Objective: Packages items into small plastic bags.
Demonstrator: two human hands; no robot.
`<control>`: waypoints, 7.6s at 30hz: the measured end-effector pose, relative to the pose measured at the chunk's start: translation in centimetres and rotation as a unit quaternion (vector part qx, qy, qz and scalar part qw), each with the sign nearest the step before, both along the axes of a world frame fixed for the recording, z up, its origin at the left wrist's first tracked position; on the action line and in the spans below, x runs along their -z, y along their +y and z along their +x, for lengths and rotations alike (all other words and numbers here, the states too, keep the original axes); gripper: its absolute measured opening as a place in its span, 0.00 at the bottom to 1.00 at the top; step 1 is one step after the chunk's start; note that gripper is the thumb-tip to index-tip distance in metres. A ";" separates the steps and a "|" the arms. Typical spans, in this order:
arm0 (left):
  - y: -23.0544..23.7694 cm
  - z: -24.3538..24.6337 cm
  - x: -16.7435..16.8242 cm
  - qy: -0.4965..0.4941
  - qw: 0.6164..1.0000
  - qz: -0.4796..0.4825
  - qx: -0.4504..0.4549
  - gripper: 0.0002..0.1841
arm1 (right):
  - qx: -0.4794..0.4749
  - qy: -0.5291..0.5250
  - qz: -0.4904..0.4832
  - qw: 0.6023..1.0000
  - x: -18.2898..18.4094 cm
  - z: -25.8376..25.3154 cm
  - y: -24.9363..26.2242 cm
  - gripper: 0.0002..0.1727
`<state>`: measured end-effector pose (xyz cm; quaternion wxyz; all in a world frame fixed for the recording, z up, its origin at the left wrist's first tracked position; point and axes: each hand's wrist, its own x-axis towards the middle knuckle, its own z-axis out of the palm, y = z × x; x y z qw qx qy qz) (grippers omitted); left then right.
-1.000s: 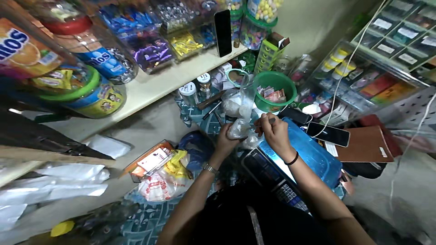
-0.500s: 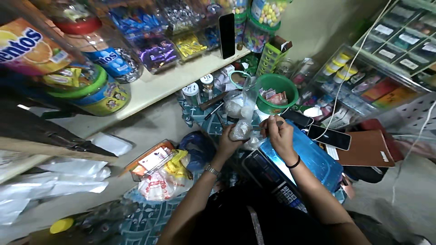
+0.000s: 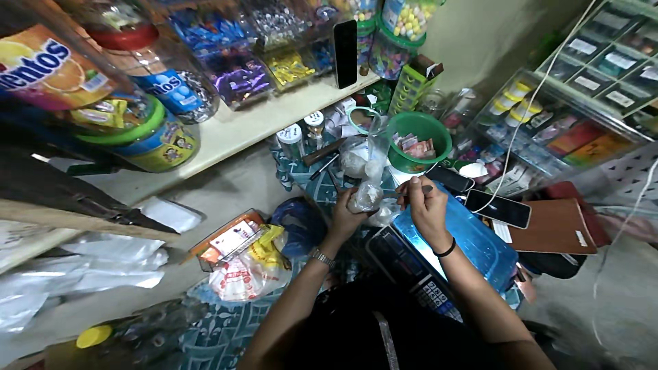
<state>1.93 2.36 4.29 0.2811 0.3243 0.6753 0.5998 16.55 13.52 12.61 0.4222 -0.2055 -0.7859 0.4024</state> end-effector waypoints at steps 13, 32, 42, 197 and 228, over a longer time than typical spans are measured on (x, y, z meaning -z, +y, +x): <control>-0.5 0.1 0.4 -0.053 0.998 0.017 -0.007 0.38 | -0.068 -0.143 0.169 0.973 -1.4 -1.7 -1.7 0.13; -0.2 -0.1 0.4 -0.047 0.999 0.026 -0.003 0.37 | -0.019 -0.119 0.202 0.972 -1.8 -1.5 -1.1 0.15; -0.1 0.2 -0.2 -0.028 0.999 -0.014 -0.019 0.40 | -0.091 -0.132 0.080 0.984 -4.2 -3.4 0.1 0.19; 1.8 0.7 -8.1 -0.003 0.973 -0.160 0.169 0.27 | -0.226 -0.377 -0.148 0.886 0.1 0.9 6.2 0.21; -18.0 7.6 -18.1 0.593 0.769 -0.210 -0.114 0.07 | -0.411 -0.051 0.148 0.898 -9.9 -4.7 -6.2 0.12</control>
